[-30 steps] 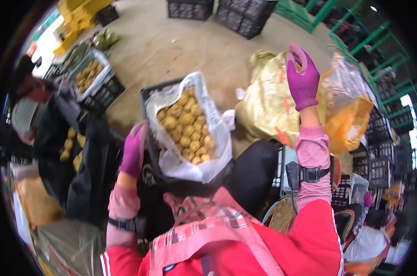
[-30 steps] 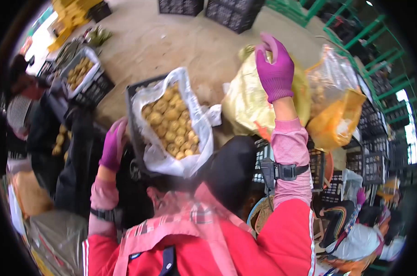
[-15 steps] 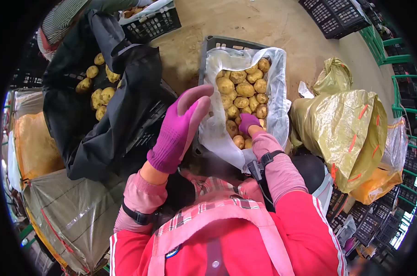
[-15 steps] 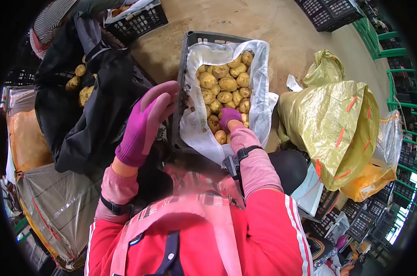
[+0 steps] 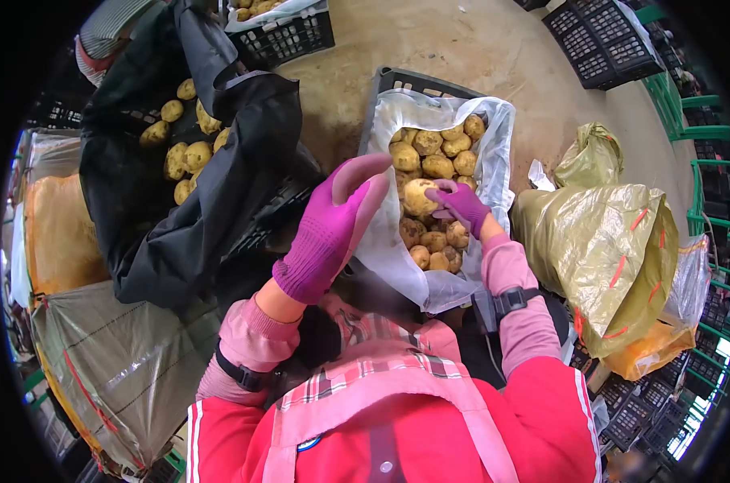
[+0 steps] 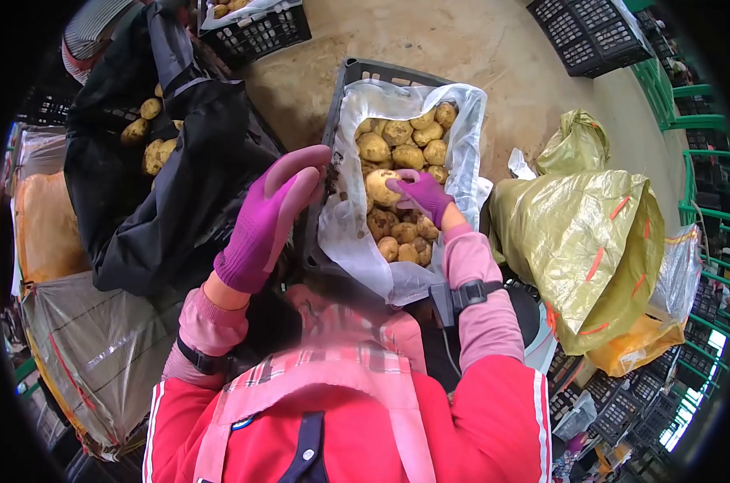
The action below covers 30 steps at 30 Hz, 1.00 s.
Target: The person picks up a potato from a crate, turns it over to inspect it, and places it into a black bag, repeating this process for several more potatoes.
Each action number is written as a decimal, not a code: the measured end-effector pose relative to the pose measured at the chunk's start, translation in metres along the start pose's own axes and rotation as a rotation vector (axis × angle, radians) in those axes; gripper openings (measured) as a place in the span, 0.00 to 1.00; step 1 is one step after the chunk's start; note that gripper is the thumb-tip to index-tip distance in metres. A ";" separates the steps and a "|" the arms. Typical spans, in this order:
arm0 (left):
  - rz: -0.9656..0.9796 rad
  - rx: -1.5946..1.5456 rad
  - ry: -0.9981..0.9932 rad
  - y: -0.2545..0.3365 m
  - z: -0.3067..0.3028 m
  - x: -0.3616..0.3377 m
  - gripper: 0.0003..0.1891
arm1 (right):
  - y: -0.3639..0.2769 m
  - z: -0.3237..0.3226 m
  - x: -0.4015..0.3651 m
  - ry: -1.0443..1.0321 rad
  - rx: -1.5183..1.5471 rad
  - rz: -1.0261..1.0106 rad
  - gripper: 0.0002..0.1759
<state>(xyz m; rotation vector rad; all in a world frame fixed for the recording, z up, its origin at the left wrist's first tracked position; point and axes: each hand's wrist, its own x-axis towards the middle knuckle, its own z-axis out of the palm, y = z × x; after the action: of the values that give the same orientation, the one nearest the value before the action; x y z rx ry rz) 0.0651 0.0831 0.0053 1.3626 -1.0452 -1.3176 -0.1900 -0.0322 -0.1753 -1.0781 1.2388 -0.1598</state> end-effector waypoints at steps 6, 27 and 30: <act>-0.165 -0.246 -0.030 -0.020 0.024 0.011 0.25 | -0.099 0.007 -0.126 -0.087 0.295 -0.542 0.43; 0.130 -1.033 0.004 0.034 -0.019 -0.016 0.29 | 0.151 0.038 0.005 0.088 -0.837 0.121 0.34; 0.358 -1.342 0.126 0.043 -0.052 -0.013 0.34 | 0.107 0.043 -0.011 0.233 -0.494 -0.181 0.35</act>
<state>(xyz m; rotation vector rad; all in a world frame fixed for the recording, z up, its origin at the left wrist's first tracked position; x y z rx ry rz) 0.1178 0.0910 0.0492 0.2069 -0.1258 -1.2067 -0.2052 0.0563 -0.2491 -1.6379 1.4286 -0.1213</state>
